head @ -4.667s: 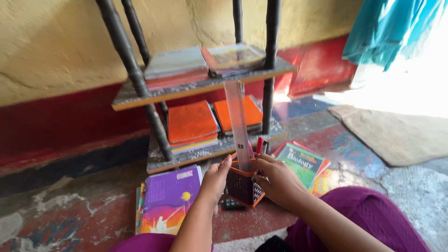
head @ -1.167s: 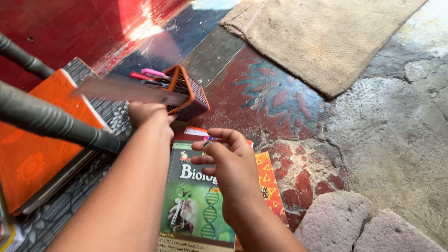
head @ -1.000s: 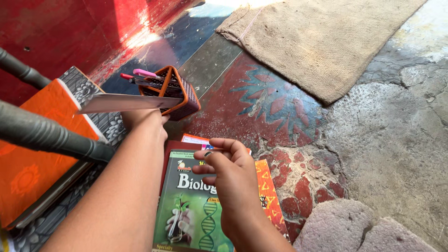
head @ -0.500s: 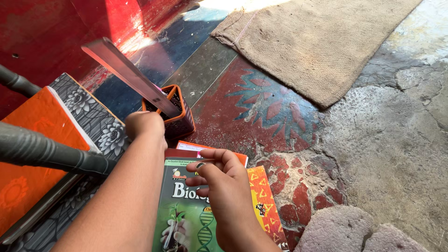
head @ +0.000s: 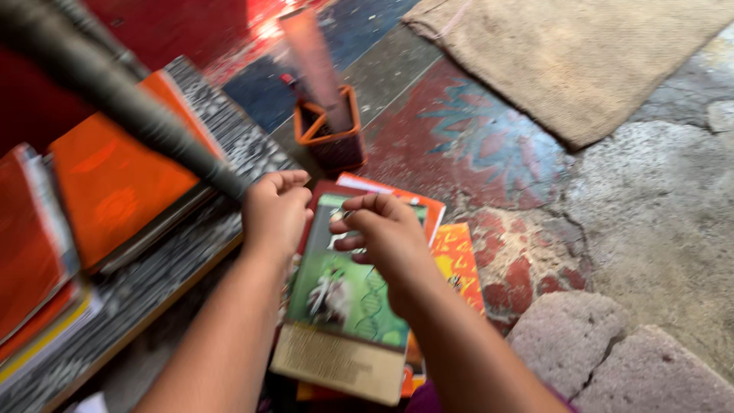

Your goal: The person sits on the floor and organizes books, notebooks, and stationery items from a small table onto the floor. They handle a biology textbook, calculator, ruler, pens, and multiple notebooks, stacking them in piles.

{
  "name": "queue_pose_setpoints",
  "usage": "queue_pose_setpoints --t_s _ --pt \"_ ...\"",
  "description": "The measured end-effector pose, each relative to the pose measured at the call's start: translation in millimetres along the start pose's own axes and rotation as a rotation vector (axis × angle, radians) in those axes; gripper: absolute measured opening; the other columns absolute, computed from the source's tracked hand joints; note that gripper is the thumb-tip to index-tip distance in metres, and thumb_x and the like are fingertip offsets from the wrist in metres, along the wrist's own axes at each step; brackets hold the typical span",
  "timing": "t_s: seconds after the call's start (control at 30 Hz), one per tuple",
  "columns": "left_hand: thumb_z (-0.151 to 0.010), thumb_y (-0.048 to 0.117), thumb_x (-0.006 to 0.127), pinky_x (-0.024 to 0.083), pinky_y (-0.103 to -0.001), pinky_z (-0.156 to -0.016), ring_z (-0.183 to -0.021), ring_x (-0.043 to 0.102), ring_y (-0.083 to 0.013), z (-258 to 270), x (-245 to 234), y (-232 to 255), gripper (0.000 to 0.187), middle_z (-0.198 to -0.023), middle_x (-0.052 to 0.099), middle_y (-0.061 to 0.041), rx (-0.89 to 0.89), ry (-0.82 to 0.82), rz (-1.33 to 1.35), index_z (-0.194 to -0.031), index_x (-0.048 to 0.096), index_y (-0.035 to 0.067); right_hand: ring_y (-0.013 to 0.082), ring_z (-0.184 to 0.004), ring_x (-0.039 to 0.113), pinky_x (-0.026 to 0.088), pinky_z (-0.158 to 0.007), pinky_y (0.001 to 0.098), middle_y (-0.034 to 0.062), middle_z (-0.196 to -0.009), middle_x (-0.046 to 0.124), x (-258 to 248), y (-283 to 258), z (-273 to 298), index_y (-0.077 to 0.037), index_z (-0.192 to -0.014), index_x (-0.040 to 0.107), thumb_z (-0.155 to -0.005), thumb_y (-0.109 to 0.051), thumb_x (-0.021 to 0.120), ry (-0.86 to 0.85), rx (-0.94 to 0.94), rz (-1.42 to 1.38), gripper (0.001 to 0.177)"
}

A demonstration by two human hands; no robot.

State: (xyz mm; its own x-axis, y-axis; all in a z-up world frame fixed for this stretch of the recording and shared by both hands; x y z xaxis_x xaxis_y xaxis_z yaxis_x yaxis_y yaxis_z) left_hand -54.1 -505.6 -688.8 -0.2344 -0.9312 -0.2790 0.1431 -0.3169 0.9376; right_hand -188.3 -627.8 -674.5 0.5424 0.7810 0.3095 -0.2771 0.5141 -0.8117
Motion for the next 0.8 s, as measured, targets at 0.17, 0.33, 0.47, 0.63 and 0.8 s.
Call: queue_pose_setpoints --t_s 0.17,0.33,0.47,0.63,0.8 --pt "-0.088 0.007 0.063 0.057 -0.029 -0.075 -0.093 0.068 -0.0125 76 -64 -13 0.030 -0.106 0.073 -0.005 -0.031 -0.041 0.011 -0.117 0.069 0.002 0.0124 -0.078 0.071 0.052 -0.066 0.0299 0.0029 -0.094 0.076 34 11 29 -0.008 -0.111 0.063 -0.089 -0.014 0.059 -0.175 -0.007 0.227 0.022" --pt "-0.091 0.011 0.059 0.056 -0.032 -0.080 -0.099 0.069 -0.0147 161 -137 -25 0.030 -0.110 0.072 -0.005 -0.157 0.013 0.021 -0.119 0.069 0.005 0.0159 -0.077 0.070 0.052 -0.064 0.0298 0.0075 -0.092 0.074 84 33 70 -0.005 -0.109 0.065 -0.090 -0.013 0.061 -0.345 -0.098 0.429 0.021" --pt "-0.088 0.011 0.061 0.057 -0.031 -0.083 -0.102 0.069 -0.0130 226 -195 -36 0.031 -0.110 0.073 -0.003 -0.262 0.078 -0.004 -0.117 0.071 0.006 0.0160 -0.078 0.072 0.060 -0.068 0.0307 0.0082 -0.092 0.074 114 70 104 0.001 -0.103 0.067 -0.091 -0.013 0.063 -0.468 -0.122 0.673 0.019" --pt "-0.090 0.015 0.061 0.055 -0.033 -0.084 -0.100 0.067 -0.0150 290 -266 -45 0.031 -0.108 0.071 -0.005 -0.259 0.115 0.047 -0.118 0.072 0.007 0.0195 -0.071 0.072 0.060 -0.066 0.0335 0.0110 -0.087 0.074 134 119 136 -0.001 -0.105 0.068 -0.088 -0.011 0.064 -0.528 -0.173 0.965 0.021" --pt "-0.090 0.017 0.060 0.054 -0.033 -0.084 -0.100 0.069 -0.0137 342 -336 -35 0.032 -0.108 0.073 -0.002 -0.223 0.171 0.136 -0.118 0.071 0.006 0.0181 -0.075 0.074 0.058 -0.070 0.0323 0.0103 -0.087 0.076 141 155 155 -0.003 -0.111 0.070 -0.090 -0.012 0.066 -0.511 -0.282 1.033 0.023"
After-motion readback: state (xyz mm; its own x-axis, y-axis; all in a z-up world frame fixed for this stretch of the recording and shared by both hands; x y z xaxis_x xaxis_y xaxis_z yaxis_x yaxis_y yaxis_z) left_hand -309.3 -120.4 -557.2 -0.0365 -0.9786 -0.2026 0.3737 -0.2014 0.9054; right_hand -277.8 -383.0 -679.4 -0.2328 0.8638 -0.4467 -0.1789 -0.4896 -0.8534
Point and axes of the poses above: each hand's wrist, its own z-axis away from the middle knuckle, its own x-axis out of the palm, y = z × x, the point moved 5 cm from there along -z, towards the middle knuckle
